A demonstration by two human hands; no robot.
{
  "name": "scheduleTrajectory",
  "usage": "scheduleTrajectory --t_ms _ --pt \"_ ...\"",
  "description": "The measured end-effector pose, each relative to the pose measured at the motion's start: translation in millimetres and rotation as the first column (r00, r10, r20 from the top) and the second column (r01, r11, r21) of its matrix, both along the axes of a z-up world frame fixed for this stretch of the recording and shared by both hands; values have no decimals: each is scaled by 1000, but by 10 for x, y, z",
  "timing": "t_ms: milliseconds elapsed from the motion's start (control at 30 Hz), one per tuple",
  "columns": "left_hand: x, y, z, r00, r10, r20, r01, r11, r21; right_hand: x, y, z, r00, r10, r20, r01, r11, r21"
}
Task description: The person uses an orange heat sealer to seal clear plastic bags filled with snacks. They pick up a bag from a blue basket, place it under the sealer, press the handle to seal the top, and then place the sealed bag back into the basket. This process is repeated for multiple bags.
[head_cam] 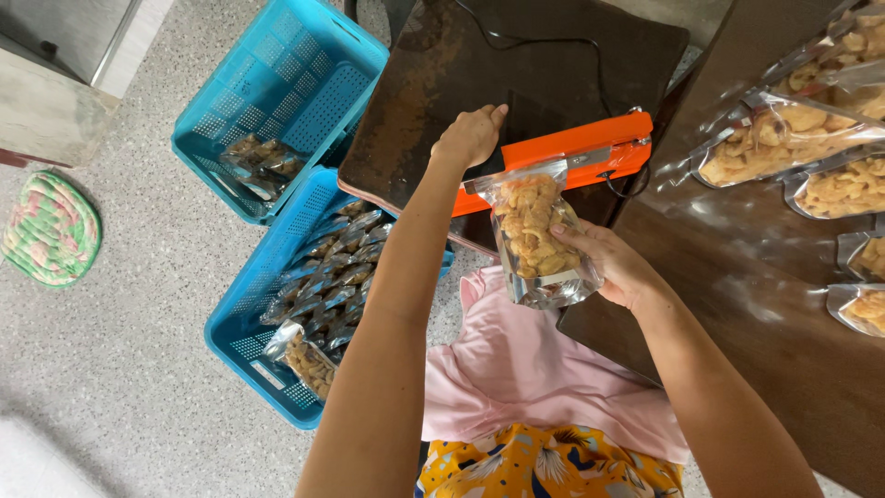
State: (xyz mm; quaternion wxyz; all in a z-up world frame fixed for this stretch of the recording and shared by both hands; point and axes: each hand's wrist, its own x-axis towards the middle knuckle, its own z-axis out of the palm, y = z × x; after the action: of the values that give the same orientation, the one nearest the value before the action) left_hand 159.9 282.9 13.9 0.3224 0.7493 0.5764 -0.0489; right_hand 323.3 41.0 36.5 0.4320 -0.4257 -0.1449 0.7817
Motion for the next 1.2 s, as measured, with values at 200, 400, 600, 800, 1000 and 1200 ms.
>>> scheduleTrajectory --t_ms 200,400,600,800,1000,1200 --pt "-2 -29 45 1000 20 0 -20 1000 19 -14 7 30 1000 1 21 0 1000 -9" --pt "23 -90 173 998 53 -32 -52 998 38 -13 -19 -32 1000 -10 1 10 1000 4" --pt "19 -147 194 998 33 48 -43 978 205 -61 -80 -73 997 -12 74 12 1000 7" --pt "29 -130 469 934 -96 345 -86 875 476 -165 -230 -50 987 28 160 -26 1000 -14" --pt "-533 -907 707 477 -207 855 -383 826 413 -395 -385 -159 949 53 311 -71 996 46" --pt "-1326 -2205 43 663 213 718 -487 851 197 -875 -345 -169 883 77 464 -209 948 239"
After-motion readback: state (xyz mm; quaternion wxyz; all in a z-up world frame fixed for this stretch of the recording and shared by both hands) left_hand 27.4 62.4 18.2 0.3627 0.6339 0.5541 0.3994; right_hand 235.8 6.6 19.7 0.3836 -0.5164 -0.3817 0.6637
